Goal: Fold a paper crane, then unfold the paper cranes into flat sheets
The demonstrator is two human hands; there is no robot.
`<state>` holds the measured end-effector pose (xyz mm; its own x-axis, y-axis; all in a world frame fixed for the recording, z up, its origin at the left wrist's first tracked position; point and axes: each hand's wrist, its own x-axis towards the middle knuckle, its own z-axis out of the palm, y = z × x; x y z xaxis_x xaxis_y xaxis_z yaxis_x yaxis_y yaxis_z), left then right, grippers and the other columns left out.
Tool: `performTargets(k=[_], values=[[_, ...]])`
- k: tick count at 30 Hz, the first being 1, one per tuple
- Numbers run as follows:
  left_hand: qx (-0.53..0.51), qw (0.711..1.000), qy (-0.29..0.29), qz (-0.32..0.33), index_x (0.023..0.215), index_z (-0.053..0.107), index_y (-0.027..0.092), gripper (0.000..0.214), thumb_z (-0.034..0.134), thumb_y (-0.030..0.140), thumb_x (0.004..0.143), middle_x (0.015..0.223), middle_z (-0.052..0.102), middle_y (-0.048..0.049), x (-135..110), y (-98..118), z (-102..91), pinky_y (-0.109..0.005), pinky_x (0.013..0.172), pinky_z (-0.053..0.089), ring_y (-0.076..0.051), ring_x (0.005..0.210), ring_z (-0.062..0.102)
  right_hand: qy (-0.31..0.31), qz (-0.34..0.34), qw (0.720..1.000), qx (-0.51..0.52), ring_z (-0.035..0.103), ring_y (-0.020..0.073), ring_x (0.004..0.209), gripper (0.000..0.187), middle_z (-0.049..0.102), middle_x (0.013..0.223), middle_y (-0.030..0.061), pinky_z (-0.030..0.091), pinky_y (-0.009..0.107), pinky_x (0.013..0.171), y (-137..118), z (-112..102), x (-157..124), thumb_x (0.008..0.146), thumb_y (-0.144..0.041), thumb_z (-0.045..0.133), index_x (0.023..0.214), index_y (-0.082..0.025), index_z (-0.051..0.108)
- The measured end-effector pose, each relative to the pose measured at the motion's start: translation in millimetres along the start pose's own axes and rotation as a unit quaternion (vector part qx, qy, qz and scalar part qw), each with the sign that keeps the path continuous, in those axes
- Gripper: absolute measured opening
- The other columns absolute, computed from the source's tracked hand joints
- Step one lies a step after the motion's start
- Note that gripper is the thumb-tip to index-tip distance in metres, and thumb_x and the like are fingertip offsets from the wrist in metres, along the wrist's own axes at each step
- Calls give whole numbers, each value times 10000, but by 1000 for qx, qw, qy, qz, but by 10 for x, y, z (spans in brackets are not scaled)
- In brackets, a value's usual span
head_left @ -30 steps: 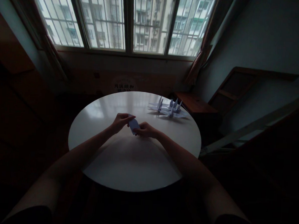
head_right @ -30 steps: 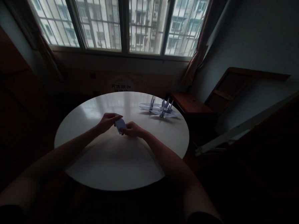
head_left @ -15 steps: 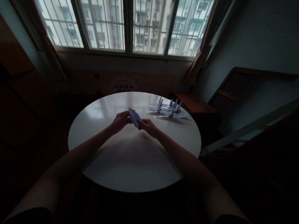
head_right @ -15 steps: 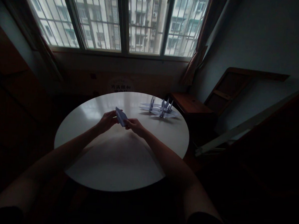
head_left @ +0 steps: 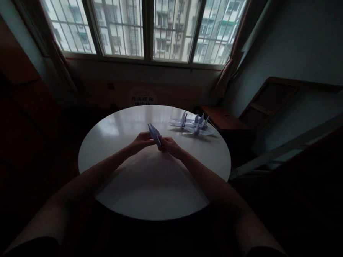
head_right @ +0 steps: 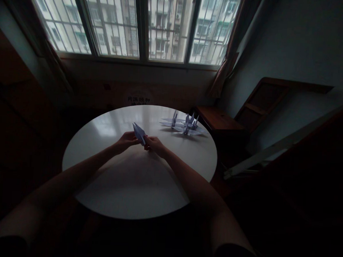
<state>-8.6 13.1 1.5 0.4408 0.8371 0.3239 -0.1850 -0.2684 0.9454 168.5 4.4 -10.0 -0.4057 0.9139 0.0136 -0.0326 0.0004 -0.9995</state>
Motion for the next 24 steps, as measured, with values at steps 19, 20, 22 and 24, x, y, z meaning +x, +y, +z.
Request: performTargets(k=[19, 20, 22, 24], values=[[34, 998, 32, -35, 931, 713, 121, 420, 871, 317, 594, 884, 736, -84, -45, 61, 35, -372, 825, 533, -228, 870, 695, 121, -156, 976, -95, 564, 104, 648, 256, 576, 782, -16, 456, 236, 577, -41, -44, 60, 696, -365, 668, 811, -187, 523], [36, 998, 34, -36, 930, 712, 121, 417, 870, 315, 596, 884, 734, -82, -45, 63, 33, -365, 816, 533, -223, 861, 695, 109, -155, 978, -91, 562, 105, 641, 247, 583, 778, -12, 457, 239, 576, -45, -38, 57, 703, -366, 659, 815, -184, 536], [38, 998, 42, -38, 910, 710, 119, 407, 871, 311, 590, 871, 731, -77, -42, 69, 29, -349, 790, 532, -210, 835, 692, 95, -149, 981, -79, 564, 107, 636, 264, 596, 772, -5, 462, 245, 577, -54, -29, 49, 720, -398, 649, 830, -180, 550], [38, 997, 48, -40, 882, 705, 118, 394, 874, 310, 582, 839, 727, -69, -39, 73, 27, -332, 764, 529, -197, 807, 687, 84, -143, 984, -71, 569, 111, 638, 312, 604, 760, 0, 464, 248, 582, -63, -27, 38, 735, -458, 647, 832, -176, 555]])
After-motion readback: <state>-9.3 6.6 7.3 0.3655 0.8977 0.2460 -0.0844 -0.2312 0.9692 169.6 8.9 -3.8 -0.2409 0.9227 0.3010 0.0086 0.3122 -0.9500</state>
